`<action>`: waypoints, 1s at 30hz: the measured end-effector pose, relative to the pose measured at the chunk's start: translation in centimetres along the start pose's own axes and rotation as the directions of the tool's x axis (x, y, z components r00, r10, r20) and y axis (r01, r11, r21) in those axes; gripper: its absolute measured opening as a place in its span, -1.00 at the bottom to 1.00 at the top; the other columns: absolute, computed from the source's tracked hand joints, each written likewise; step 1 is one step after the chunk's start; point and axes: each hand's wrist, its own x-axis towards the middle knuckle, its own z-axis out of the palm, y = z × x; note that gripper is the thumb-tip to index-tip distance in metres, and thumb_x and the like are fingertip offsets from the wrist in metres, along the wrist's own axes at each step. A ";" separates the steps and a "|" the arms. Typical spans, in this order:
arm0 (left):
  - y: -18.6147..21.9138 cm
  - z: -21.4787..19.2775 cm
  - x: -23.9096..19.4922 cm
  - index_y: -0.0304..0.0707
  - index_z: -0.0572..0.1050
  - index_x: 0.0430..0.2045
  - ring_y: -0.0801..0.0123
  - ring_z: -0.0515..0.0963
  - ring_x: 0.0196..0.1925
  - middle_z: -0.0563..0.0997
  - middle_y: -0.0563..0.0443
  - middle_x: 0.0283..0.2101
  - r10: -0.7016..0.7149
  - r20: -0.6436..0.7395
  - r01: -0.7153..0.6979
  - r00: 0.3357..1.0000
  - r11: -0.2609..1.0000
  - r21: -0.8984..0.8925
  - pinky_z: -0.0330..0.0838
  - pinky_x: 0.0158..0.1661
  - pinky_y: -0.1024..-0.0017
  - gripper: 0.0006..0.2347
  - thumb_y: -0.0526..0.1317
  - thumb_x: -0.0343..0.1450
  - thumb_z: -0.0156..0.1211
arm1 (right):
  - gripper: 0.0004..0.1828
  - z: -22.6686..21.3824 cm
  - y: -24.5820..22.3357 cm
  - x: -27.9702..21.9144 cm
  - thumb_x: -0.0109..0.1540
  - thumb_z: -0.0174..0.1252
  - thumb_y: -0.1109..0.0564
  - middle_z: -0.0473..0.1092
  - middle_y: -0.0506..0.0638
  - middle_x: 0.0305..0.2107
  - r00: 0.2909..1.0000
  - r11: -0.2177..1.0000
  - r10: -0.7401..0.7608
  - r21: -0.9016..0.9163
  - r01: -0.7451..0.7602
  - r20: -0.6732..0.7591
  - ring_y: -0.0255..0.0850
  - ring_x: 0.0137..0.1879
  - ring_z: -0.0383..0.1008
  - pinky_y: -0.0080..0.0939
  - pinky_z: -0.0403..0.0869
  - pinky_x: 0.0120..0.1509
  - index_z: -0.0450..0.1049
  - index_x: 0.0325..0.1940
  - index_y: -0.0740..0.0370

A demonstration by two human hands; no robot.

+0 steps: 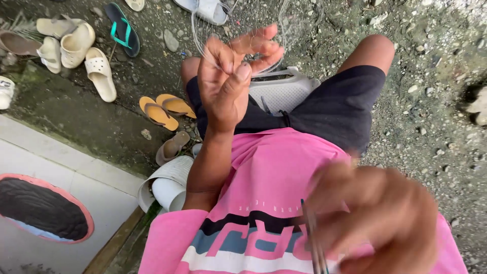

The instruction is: The person is repairing a fishing net by using a blue netting shuttle to thread line through the mesh and tie knots.

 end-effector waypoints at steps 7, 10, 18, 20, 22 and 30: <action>-1.0 0.3 0.5 -0.17 0.10 -0.40 -0.02 0.45 0.19 0.46 -0.41 0.03 0.076 -0.020 -0.074 0.997 0.993 0.092 0.43 0.19 -0.03 -0.80 -0.37 0.46 0.03 | -0.52 -8.9 20.2 -21.2 0.05 0.38 -0.11 0.23 0.17 -0.19 0.622 0.161 0.763 -0.879 -0.450 -0.179 0.07 -0.05 0.21 -0.03 0.20 0.09 0.35 -0.13 0.13; -0.9 1.0 0.4 -0.15 0.09 -0.40 -0.02 0.43 0.19 0.55 -0.27 -0.13 0.140 -0.035 -0.131 0.989 0.971 0.202 0.46 0.13 0.04 -0.79 -0.36 0.46 0.02 | 0.27 -5.8 23.2 -25.4 -0.16 0.09 -0.68 0.05 0.12 0.24 0.323 -0.257 0.922 -0.962 0.092 -0.215 0.06 0.33 0.01 0.14 0.17 0.16 -0.04 0.43 0.01; -2.0 -0.1 0.3 -0.15 0.07 -0.38 -0.08 0.51 0.11 0.49 -0.44 -0.03 0.100 -0.096 -0.090 0.990 0.990 0.110 0.40 0.14 -0.07 -0.77 -0.31 0.47 0.06 | -0.70 -10.0 24.4 -24.1 0.17 0.12 0.01 0.42 0.09 -0.22 0.568 0.113 0.819 -0.947 -0.302 -0.084 0.09 -0.15 0.38 0.08 0.32 -0.12 0.44 -0.04 0.09; -2.1 -0.1 0.4 -0.15 0.07 -0.38 -0.05 0.52 0.09 0.50 -0.42 -0.02 0.099 -0.083 -0.089 0.992 0.989 0.115 0.41 0.12 -0.06 -0.77 -0.32 0.47 0.06 | -0.86 -9.9 22.7 -21.2 0.23 0.04 0.17 0.48 0.13 -0.31 0.610 0.183 0.775 -0.865 -0.467 -0.166 0.12 -0.26 0.45 0.03 0.36 -0.24 0.45 -0.15 0.18; -2.3 0.0 0.3 -0.16 0.10 -0.37 -0.03 0.53 0.10 0.51 -0.36 -0.02 0.115 -0.066 -0.102 0.991 0.980 0.173 0.46 0.12 0.02 -0.78 -0.35 0.46 0.07 | -0.78 -8.8 19.2 -16.4 0.25 -0.06 0.30 0.40 -0.02 -0.47 0.627 0.415 0.684 -0.507 -0.755 -0.374 -0.27 -0.40 0.38 -0.30 0.37 -0.27 0.31 -0.04 0.17; -2.7 2.3 0.8 -0.20 0.09 -0.41 -0.02 0.50 0.10 0.48 -0.44 -0.06 0.128 -0.023 -0.113 0.992 0.936 0.334 0.50 0.11 0.12 -0.77 -0.38 0.43 0.06 | -0.93 -5.8 6.0 -0.6 0.29 0.23 0.32 0.48 0.11 -0.34 0.879 0.678 0.421 -0.566 -0.470 -0.225 -0.22 -0.25 0.47 -0.34 0.40 -0.12 0.50 -0.16 0.39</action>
